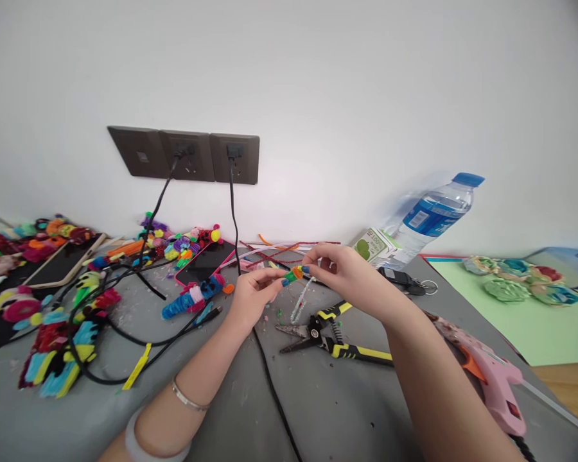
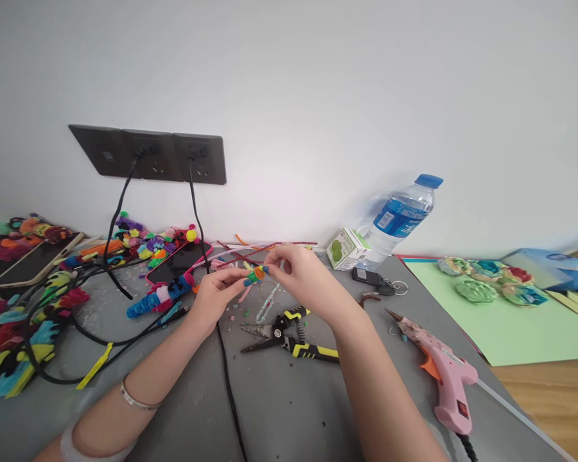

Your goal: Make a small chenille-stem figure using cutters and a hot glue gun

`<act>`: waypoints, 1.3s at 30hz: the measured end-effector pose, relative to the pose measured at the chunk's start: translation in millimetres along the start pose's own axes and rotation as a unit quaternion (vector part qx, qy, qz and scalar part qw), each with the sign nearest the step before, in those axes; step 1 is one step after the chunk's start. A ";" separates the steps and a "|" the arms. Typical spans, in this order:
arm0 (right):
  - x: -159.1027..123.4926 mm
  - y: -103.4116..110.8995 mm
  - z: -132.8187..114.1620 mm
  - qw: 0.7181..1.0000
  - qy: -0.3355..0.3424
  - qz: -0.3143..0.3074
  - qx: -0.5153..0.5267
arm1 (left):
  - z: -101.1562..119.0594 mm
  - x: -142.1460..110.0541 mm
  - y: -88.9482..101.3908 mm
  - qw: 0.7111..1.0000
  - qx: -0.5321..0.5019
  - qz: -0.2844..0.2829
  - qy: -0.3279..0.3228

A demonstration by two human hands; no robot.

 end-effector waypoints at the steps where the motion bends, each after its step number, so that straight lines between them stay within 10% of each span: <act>1: 0.1 -0.5 0.0 1.000 -0.001 -0.003 -0.003 | -0.4 0.1 0.0 1.000 0.000 0.000 0.000; 15: 4.4 13.5 18.2 0.994 0.008 0.080 0.075 | 8.2 -2.4 6.8 0.995 -0.075 0.069 0.020; 24: 16.1 -61.6 33.6 0.996 0.034 -0.041 -0.067 | 7.7 -2.6 5.6 0.965 -0.246 0.054 0.068; 39: 15.4 -61.9 43.0 0.995 -0.008 -0.024 -0.092 | 9.3 -4.1 0.2 0.978 -0.197 0.016 0.068</act>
Point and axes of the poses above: each hand's wrist, its own x-axis towards the middle knuckle, its own y-axis out of the back of the hand, z = x × y, the point moved 8 cm from there along x, towards the middle knuckle, and after that the axes turned 6 degrees about y, right-handed, at the moved point
